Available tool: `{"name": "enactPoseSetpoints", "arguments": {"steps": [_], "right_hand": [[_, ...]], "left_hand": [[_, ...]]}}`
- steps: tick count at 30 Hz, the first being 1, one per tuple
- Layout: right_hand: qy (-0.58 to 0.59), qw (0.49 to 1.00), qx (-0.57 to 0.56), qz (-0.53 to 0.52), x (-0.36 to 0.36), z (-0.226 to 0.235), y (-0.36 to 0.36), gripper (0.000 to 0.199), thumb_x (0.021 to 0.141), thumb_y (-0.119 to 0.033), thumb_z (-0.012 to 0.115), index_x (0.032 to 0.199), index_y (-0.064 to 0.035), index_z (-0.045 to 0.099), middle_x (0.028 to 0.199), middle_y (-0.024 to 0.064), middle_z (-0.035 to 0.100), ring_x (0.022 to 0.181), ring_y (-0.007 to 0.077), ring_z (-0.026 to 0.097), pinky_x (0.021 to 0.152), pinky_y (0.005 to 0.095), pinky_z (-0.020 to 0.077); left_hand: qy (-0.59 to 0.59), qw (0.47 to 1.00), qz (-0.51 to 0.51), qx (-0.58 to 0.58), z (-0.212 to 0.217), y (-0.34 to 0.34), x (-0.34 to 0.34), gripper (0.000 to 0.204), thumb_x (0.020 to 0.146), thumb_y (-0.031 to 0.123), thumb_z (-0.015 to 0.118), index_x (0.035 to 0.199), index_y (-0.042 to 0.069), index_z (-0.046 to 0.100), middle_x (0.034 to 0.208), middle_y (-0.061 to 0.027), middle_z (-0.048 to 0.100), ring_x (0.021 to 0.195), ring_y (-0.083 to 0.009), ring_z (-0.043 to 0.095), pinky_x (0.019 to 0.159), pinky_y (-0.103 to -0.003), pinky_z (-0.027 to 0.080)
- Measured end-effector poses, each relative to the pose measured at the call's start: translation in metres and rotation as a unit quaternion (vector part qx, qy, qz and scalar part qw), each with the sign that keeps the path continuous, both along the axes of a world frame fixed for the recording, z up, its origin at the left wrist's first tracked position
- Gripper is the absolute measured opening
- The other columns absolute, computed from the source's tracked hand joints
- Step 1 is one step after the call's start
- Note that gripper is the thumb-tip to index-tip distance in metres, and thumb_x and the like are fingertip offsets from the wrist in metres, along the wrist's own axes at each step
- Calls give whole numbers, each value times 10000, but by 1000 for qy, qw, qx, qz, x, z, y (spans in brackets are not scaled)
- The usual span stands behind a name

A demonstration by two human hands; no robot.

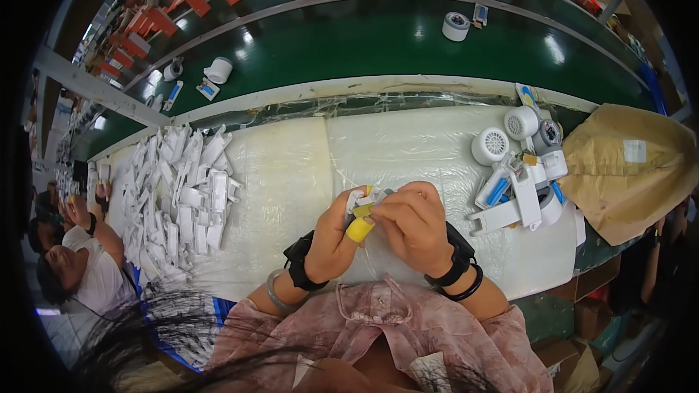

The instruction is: The person picks up a fan motor and a battery housing, inserts the motor, and applies a piece of yellow tape over the components by hand. They then set the assembled unit aside on the workspace and repeat the process.

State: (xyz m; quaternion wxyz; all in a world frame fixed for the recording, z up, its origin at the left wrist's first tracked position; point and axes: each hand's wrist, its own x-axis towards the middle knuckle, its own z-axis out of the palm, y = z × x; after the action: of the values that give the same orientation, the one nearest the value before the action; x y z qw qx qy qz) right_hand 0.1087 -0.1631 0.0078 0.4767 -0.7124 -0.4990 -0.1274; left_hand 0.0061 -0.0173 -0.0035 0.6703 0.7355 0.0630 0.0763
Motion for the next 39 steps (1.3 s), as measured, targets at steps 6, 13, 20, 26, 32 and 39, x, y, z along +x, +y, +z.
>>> {"name": "enactPoseSetpoints", "arguments": {"steps": [6, 13, 20, 26, 32, 39], "right_hand": [[2, 1000, -2, 1, 1, -1, 0, 295, 651, 75, 750, 905, -58, 683, 863, 74, 628, 836, 291, 573, 765, 371, 476], [-6, 1000, -14, -9, 0, -1, 2, 262, 667, 75, 729, 892, -47, 678, 836, 72, 626, 808, 276, 575, 766, 375, 473], [-62, 998, 1, -14, -3, -4, 6, 262, 660, 54, 743, 885, -62, 673, 828, 60, 625, 756, 265, 587, 740, 366, 471], [-4, 1000, 8, -13, -6, -9, 6, 268, 668, 73, 720, 899, -44, 653, 821, 98, 610, 758, 289, 595, 685, 378, 480], [-21, 1000, -8, 6, -3, -9, 4, 291, 675, 68, 677, 934, -57, 634, 841, 110, 615, 761, 308, 589, 689, 399, 466], [15, 998, -53, 40, -1, -11, 2, 299, 725, 21, 667, 999, -95, 638, 843, 96, 616, 765, 315, 587, 704, 402, 457]], "left_hand": [[-11, 1000, 13, -4, -1, -2, 1, 412, 941, 97, 564, 1309, -45, 446, 1016, -169, 620, 883, -236, 635, 793, -312, 498], [-20, 999, 42, -5, 1, -1, 3, 310, 956, 93, 544, 1239, -32, 535, 969, -142, 640, 832, -207, 645, 754, -301, 509], [-1, 998, 14, -56, 11, 2, 2, 286, 965, 82, 507, 1226, -21, 562, 910, -120, 648, 781, -160, 640, 711, -277, 503], [9, 999, -21, -43, 14, 7, 2, 254, 972, 140, 519, 1171, -17, 543, 866, -113, 643, 744, -155, 624, 668, -284, 486], [-32, 999, 0, -27, 10, 5, 3, 370, 940, 201, 614, 1251, 33, 506, 874, -30, 625, 602, -54, 541, 549, -219, 453], [8, 999, -33, 36, 5, 22, 6, 296, 906, 162, 642, 1148, 11, 562, 929, -96, 638, 834, -140, 581, 747, -294, 487]]}}
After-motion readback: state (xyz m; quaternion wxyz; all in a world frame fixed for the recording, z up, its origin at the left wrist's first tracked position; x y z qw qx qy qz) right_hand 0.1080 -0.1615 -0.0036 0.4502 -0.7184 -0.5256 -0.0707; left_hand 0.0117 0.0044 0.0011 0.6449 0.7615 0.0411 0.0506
